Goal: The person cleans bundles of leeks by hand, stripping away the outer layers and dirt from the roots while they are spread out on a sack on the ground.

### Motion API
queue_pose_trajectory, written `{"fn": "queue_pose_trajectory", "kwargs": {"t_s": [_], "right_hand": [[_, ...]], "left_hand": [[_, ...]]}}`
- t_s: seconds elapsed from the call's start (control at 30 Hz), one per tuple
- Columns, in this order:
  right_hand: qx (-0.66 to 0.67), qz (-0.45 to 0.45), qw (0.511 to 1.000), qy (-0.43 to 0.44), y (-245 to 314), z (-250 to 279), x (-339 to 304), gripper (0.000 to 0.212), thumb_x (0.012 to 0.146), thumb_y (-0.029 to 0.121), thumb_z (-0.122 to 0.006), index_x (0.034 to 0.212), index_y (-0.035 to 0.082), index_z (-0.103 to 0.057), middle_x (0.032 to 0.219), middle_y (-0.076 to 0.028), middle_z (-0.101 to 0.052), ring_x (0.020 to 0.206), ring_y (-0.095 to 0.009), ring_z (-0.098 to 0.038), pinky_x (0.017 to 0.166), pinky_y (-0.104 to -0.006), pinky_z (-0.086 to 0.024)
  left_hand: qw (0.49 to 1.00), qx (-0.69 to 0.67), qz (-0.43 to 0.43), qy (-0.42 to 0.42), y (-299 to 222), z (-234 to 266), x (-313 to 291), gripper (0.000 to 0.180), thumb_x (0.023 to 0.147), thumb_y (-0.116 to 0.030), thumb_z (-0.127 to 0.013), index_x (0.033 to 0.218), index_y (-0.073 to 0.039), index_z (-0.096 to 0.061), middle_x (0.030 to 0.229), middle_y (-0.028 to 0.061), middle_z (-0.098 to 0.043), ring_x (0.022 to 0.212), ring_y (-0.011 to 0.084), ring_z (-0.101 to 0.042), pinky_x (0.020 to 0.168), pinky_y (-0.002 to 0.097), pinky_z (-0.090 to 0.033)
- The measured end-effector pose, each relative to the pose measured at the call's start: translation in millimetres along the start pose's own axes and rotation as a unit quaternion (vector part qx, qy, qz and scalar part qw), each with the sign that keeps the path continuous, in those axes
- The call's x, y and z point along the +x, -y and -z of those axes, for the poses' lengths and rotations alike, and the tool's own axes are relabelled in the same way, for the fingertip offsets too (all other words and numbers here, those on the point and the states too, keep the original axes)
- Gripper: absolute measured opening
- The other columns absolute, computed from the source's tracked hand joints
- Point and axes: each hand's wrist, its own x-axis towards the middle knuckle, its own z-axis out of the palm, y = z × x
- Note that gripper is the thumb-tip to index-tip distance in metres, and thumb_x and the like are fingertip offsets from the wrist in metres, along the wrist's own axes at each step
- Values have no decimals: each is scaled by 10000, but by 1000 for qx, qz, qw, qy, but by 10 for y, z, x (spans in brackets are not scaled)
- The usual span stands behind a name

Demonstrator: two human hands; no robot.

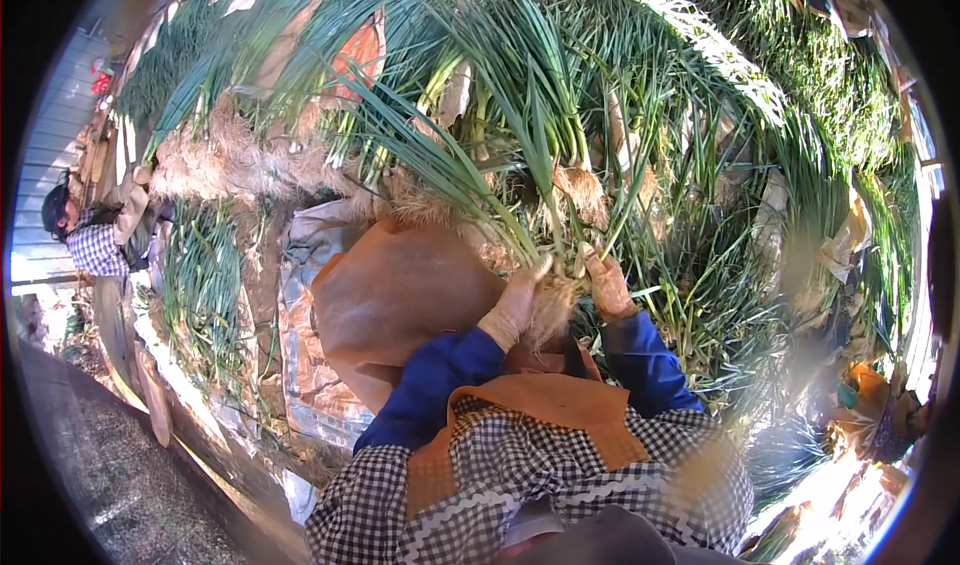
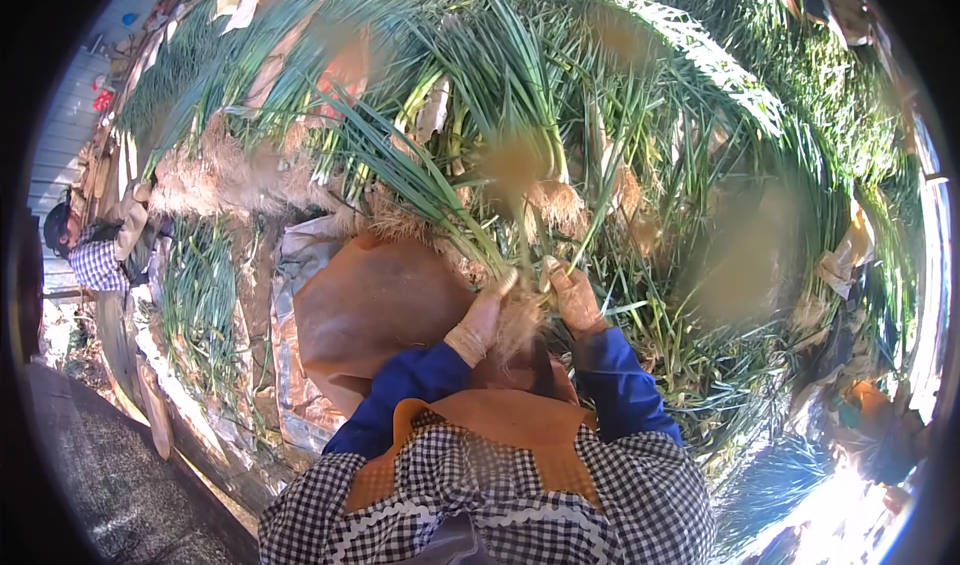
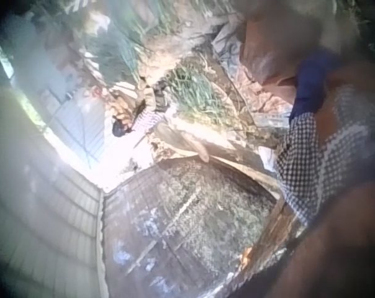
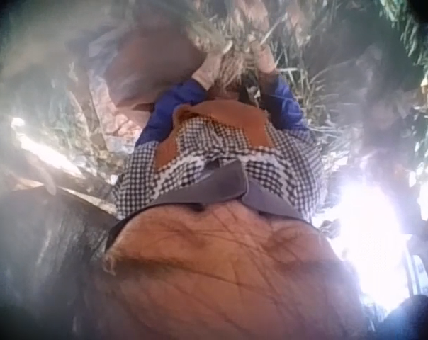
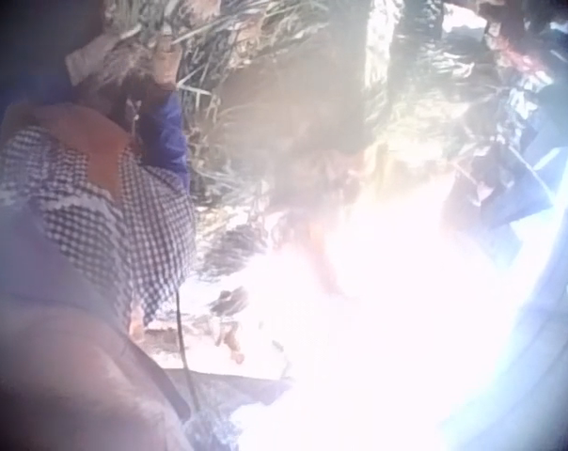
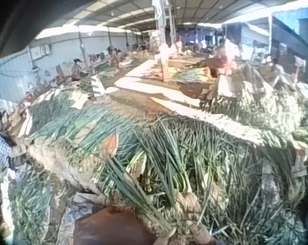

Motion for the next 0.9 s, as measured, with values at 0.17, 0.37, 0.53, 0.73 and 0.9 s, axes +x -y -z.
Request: {"fn": "queue_pose_trajectory", "kwargs": {"t_s": [0.17, 0.37, 0.53, 0.73, 0.9], "right_hand": [[6, 12, 1000, -16, -320, 81, 296, 291, 895, 289, -511, 979, 14, -558, 682, 25, -520, 600, -75, -481, 501, -213, -397], [75, -26, 991, -106, -121, -151, -133, 261, 891, 294, -512, 914, 36, -537, 679, 21, -473, 592, -99, -477, 520, -231, -398], [76, 87, 979, -168, -79, 583, -627, 278, 893, 370, -465, 845, 104, -533, 621, 46, -404, 516, -59, -353, 458, -220, -291], [-704, -157, 681, -128, -117, 1522, -646, 521, 796, 490, -530, 1100, 69, -571, 960, -173, -625, 879, -305, -615, 728, -384, -488], [-577, 114, 809, -11, 412, -113, 216, 389, 803, 383, -549, 1099, 133, -582, 1032, -131, -611, 970, -252, -578, 824, -341, -438]], "left_hand": [[987, 132, -79, -36, 187, 78, 131, 252, 792, -41, -599, 1032, 32, -577, 878, 52, -609, 733, 149, -590, 674, 271, -487], [974, 116, -179, -76, 309, 238, 243, 174, 817, -54, -585, 970, 30, -582, 879, 48, -603, 790, 134, -566, 708, 248, -461], [952, 61, -265, -137, 205, 486, 375, 164, 798, -58, -630, 948, -12, -583, 856, 14, -584, 805, 119, -548, 739, 240, -435], [960, 113, -230, -114, 189, 251, 248, 173, 778, -46, -642, 938, -7, -588, 860, 14, -585, 825, 122, -544, 757, 252, -437], [976, 139, -147, -79, 238, 206, 228, 188, 808, -47, -603, 982, -7, -543, 816, 19, -573, 656, 103, -541, 576, 241, -461]]}}
